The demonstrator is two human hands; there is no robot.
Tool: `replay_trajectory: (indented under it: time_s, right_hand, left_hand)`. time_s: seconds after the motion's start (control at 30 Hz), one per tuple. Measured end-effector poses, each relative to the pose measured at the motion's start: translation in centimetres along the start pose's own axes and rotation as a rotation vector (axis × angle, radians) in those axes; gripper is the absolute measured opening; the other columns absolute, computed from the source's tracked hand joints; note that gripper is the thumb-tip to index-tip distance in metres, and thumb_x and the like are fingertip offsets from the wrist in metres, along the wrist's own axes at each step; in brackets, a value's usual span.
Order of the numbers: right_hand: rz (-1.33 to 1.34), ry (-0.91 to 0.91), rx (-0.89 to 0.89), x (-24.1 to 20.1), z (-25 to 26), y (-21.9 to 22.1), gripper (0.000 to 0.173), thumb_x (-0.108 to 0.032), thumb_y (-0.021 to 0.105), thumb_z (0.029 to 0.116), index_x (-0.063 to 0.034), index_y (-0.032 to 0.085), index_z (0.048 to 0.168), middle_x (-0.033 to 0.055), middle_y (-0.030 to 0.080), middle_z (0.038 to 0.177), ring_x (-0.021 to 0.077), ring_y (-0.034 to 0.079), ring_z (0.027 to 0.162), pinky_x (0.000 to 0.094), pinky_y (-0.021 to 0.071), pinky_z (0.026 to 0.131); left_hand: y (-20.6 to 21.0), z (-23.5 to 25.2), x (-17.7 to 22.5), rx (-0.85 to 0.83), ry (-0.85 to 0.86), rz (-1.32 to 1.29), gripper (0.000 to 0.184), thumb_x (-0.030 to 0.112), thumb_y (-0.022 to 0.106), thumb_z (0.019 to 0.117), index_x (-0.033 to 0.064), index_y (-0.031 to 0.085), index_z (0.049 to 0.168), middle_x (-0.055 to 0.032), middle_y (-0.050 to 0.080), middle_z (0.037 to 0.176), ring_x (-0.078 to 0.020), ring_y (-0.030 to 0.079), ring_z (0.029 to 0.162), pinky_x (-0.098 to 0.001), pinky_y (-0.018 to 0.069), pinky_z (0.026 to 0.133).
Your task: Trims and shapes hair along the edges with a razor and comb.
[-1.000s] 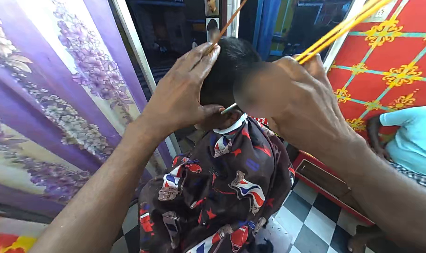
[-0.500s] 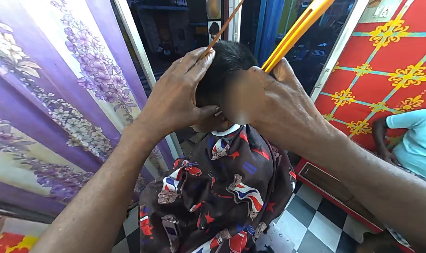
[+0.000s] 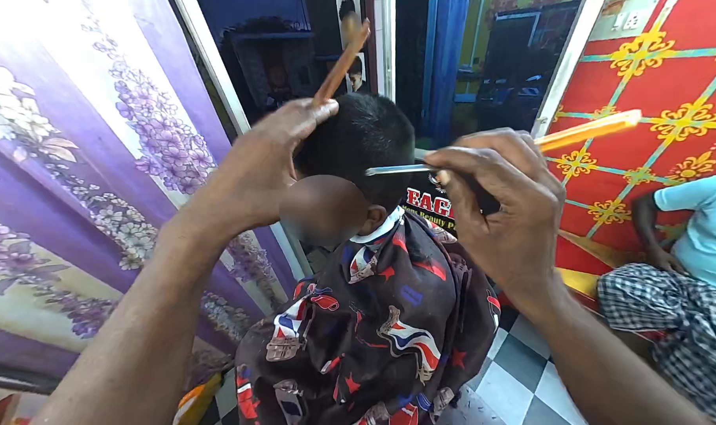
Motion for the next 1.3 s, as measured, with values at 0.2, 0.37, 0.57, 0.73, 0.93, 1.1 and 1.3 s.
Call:
replay_trajectory:
  time_s: [0.2, 0.37, 0.57, 0.73, 0.93, 1.1, 1.3]
  right_hand:
    - [0.297, 0.308, 0.174, 2.1, -6.9, 4.0, 0.019, -0.007, 0.064, 0.0985, -0.0056, 0.075, 0.115, 0.0078, 0.069, 0.113, 0.0165, 0.065, 0.109, 0.0308, 0.0564, 0.091]
    - [0.279, 0.225, 0.139, 2.6, -7.9, 5.4, 0.019, -0.005, 0.066, 0.0973, -0.0073, 0.077, 0.112, 0.007, 0.07, 0.111, 0.0187, 0.064, 0.11, 0.0339, 0.0534, 0.093]
    - [0.229, 0.174, 0.131, 3.4, -6.8, 6.2, 0.018, -0.004, 0.066, 0.0959, -0.0072, 0.079, 0.107, 0.0093, 0.073, 0.104, 0.0211, 0.065, 0.103, 0.0353, 0.0536, 0.09]
    - [0.204, 0.168, 0.129, 3.5, -6.3, 6.8, 0.018, -0.005, 0.065, 0.0972, -0.0079, 0.079, 0.108, 0.0095, 0.073, 0.105, 0.0215, 0.065, 0.104, 0.0343, 0.0533, 0.089]
    - [0.15, 0.156, 0.139, 3.4, -6.3, 7.6, 0.018, -0.006, 0.065, 0.0973, -0.0084, 0.079, 0.108, 0.0091, 0.073, 0.105, 0.0233, 0.066, 0.105, 0.0368, 0.0531, 0.09]
    - [0.131, 0.145, 0.154, 3.4, -6.4, 8.0, 0.018, -0.005, 0.065, 0.097, -0.0081, 0.079, 0.108, 0.0097, 0.073, 0.104, 0.0239, 0.066, 0.105, 0.0361, 0.0535, 0.09]
    - [0.118, 0.142, 0.124, 3.5, -6.2, 7.9, 0.019, -0.006, 0.064, 0.0979, -0.0089, 0.079, 0.109, 0.0095, 0.073, 0.106, 0.0239, 0.066, 0.105, 0.0374, 0.0536, 0.089]
  left_hand:
    - [0.1, 3.8, 3.5, -0.163, 0.056, 0.307, 0.105, 0.069, 0.069, 0.0786, 0.0042, 0.042, 0.156, -0.0201, 0.045, 0.156, -0.0399, 0.051, 0.136, -0.0624, 0.0437, 0.105]
    - [1.1, 4.7, 4.6, -0.294, -0.019, 0.391, 0.116, 0.065, 0.08, 0.0718, 0.0036, 0.034, 0.159, -0.0207, 0.039, 0.159, -0.043, 0.051, 0.134, -0.063, 0.0446, 0.103]
    - [1.1, 5.1, 4.4, -0.318, -0.041, 0.429, 0.117, 0.065, 0.078, 0.0715, 0.0028, 0.033, 0.159, -0.0229, 0.04, 0.157, -0.0447, 0.054, 0.131, -0.0645, 0.0484, 0.097]
    - [0.8, 5.8, 4.2, -0.33, -0.052, 0.438, 0.113, 0.065, 0.077, 0.0712, 0.0036, 0.038, 0.157, -0.0234, 0.045, 0.154, -0.0457, 0.057, 0.127, -0.0677, 0.0476, 0.091]
    - [0.7, 5.9, 3.6, -0.318, -0.033, 0.424, 0.111, 0.068, 0.074, 0.0707, 0.0042, 0.041, 0.156, -0.0219, 0.047, 0.153, -0.0429, 0.057, 0.129, -0.0679, 0.0466, 0.093]
    - [0.7, 5.8, 3.3, -0.297, 0.001, 0.42, 0.11, 0.068, 0.073, 0.0715, 0.003, 0.043, 0.155, -0.0231, 0.049, 0.151, -0.0436, 0.058, 0.128, -0.0689, 0.0462, 0.092]
    - [0.9, 5.7, 3.1, -0.262, 0.052, 0.439, 0.109, 0.068, 0.071, 0.0714, 0.0018, 0.045, 0.153, -0.0241, 0.053, 0.146, -0.0441, 0.059, 0.125, -0.0697, 0.0452, 0.09]
Point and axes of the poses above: each hand's wrist, its own z-axis towards the middle knuckle, its own y-axis out of the palm, x = y × z, the point moved 1 cm from there along z, towards the middle knuckle
